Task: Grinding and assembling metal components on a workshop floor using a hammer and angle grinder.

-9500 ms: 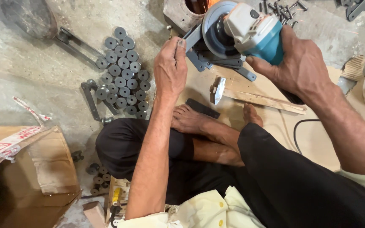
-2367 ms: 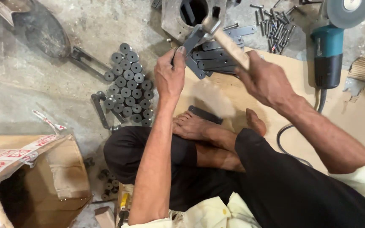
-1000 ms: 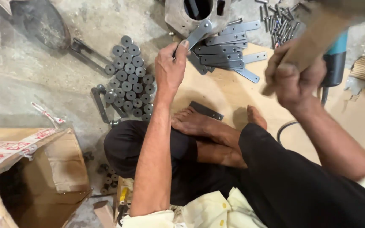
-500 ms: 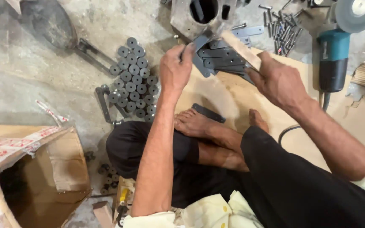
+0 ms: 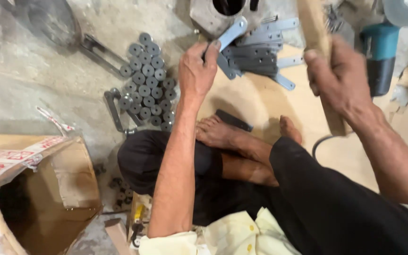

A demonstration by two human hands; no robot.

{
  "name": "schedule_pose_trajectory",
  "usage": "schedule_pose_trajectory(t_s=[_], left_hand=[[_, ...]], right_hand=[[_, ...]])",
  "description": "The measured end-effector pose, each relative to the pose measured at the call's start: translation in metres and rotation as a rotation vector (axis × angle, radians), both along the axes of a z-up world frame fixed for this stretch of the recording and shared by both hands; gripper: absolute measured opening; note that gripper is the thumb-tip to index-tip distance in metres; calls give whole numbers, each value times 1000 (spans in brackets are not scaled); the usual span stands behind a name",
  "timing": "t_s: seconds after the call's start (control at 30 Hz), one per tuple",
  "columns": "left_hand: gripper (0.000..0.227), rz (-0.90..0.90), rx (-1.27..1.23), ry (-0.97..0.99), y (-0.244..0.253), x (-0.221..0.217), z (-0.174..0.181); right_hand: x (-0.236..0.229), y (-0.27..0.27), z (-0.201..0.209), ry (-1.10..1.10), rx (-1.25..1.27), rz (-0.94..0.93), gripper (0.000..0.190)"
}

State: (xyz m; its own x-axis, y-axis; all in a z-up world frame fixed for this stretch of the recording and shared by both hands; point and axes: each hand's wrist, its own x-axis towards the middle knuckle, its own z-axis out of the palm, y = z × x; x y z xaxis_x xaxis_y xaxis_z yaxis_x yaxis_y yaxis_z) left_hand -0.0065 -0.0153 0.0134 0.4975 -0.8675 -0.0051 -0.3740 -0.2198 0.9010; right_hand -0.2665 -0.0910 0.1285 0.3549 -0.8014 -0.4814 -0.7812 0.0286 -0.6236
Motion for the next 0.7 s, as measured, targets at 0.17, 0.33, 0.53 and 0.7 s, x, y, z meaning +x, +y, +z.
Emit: schedule_pose_trajectory(t_s=[0.17,0.33,0.53,0.7], left_hand=[[34,-23,52,56,1,1,-9],[35,-19,73,28,5,3,-5],[36,1,74,107,0,2,-3],[31,30,14,-11,3,-3,-11]], right_hand=[[-19,11,-49,-518,-183,-13,31],[1,10,-27,82,-127,184,27],[-17,22,-54,-697,-359,-13,26],[8,21,-9,105,-133,-28,34]])
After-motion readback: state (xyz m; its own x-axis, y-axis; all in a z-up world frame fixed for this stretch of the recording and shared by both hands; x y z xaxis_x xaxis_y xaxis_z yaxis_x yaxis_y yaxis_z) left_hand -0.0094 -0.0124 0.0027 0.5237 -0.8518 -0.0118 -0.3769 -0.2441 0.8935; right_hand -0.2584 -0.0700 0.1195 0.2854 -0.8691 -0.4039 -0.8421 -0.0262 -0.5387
